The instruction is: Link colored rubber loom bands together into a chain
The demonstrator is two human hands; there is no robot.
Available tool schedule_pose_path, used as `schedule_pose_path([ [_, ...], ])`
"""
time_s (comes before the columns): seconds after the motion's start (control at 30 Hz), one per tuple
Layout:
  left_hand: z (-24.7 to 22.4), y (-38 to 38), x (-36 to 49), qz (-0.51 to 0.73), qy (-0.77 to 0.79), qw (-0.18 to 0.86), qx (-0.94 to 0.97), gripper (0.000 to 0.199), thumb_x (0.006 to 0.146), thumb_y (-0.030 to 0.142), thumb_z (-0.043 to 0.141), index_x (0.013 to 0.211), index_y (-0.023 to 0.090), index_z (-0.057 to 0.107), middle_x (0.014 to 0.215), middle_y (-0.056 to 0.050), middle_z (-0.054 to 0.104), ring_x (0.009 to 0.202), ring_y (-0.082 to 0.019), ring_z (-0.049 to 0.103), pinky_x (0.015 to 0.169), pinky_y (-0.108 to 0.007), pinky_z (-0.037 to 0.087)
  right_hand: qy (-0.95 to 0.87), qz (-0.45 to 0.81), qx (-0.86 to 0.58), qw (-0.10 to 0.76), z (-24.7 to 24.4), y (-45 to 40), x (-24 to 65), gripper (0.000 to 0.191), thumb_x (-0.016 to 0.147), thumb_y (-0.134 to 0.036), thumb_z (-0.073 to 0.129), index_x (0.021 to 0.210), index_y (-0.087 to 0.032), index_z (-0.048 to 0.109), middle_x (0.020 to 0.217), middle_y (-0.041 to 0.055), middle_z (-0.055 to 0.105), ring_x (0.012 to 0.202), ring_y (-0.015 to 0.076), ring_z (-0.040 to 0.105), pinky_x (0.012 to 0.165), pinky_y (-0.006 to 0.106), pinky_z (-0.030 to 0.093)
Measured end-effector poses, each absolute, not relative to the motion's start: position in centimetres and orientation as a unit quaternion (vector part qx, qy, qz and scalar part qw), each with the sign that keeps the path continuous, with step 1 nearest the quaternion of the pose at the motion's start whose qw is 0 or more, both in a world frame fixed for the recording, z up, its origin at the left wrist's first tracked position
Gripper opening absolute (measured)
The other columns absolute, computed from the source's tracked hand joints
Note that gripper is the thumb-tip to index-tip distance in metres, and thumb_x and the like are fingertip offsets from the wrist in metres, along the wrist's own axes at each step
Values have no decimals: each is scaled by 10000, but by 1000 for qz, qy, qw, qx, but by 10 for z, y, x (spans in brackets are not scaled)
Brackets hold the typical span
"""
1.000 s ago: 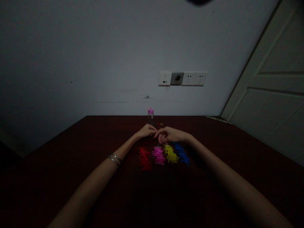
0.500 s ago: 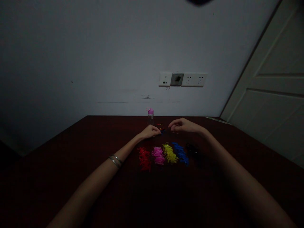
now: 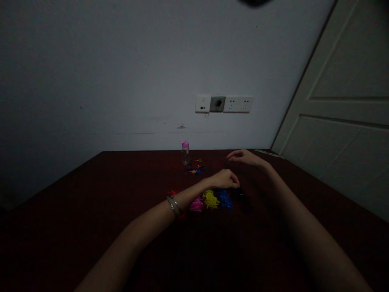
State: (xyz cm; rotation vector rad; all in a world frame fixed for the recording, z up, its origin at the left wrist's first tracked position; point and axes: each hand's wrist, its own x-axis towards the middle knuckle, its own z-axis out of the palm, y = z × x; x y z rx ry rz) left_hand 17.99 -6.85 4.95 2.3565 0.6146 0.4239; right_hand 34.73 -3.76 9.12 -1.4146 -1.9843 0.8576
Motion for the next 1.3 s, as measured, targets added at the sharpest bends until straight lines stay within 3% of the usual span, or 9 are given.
schedule_pose_path([
  [0.13,44,-62,188,181,220,359,889,220,708,213,538,843,118,683,813,-48,656,689,-109,538,659,-197,395,-751,298,-519,277,91,-38,350,302,678,-302,590,927,-138,633,863,87,659,728,159,583,624,253,451],
  [0.23,39,-51,178,213,245,373,869,255,719,243,519,877,123,678,825,-46,655,690,-111,532,655,-207,398,-746,296,-527,279,91,-38,353,280,683,-291,583,919,-148,631,854,81,660,703,153,579,593,246,449],
  [0.4,33,-21,130,276,344,388,809,315,699,330,521,825,89,679,664,-29,613,561,-84,464,529,-190,346,-732,317,-535,279,90,-37,353,264,683,-269,576,908,-139,624,837,75,657,666,139,576,574,237,450],
  [0.5,29,-7,89,294,414,389,769,401,703,444,500,722,83,674,435,18,460,419,-59,333,430,-193,241,-738,323,-527,271,87,-33,350,250,675,-248,579,894,-136,629,815,78,657,655,138,576,569,239,452],
  [0.6,24,3,49,316,458,397,730,441,687,501,496,588,91,626,378,41,367,369,-47,261,402,-206,177,-744,337,-513,265,78,-27,343,233,662,-239,580,866,-140,634,795,74,659,641,136,575,567,242,453],
  [0.83,14,14,9,406,543,341,651,380,686,450,480,498,124,530,335,56,308,364,-54,270,420,-206,178,-770,320,-492,250,49,-19,310,232,642,-210,536,839,-130,629,714,41,641,596,127,555,533,222,428],
  [1.03,9,13,12,424,531,298,671,358,689,409,480,487,121,542,354,46,344,395,-64,300,446,-206,212,-822,185,-452,293,33,-14,282,228,675,-188,504,849,-147,644,800,42,638,730,143,561,675,241,431],
  [1.3,3,19,11,409,528,258,698,328,701,354,472,487,119,554,396,36,397,429,-71,338,467,-206,239,-831,181,-431,301,9,10,265,331,686,-97,517,1008,-153,574,919,57,615,833,146,556,776,279,417],
])
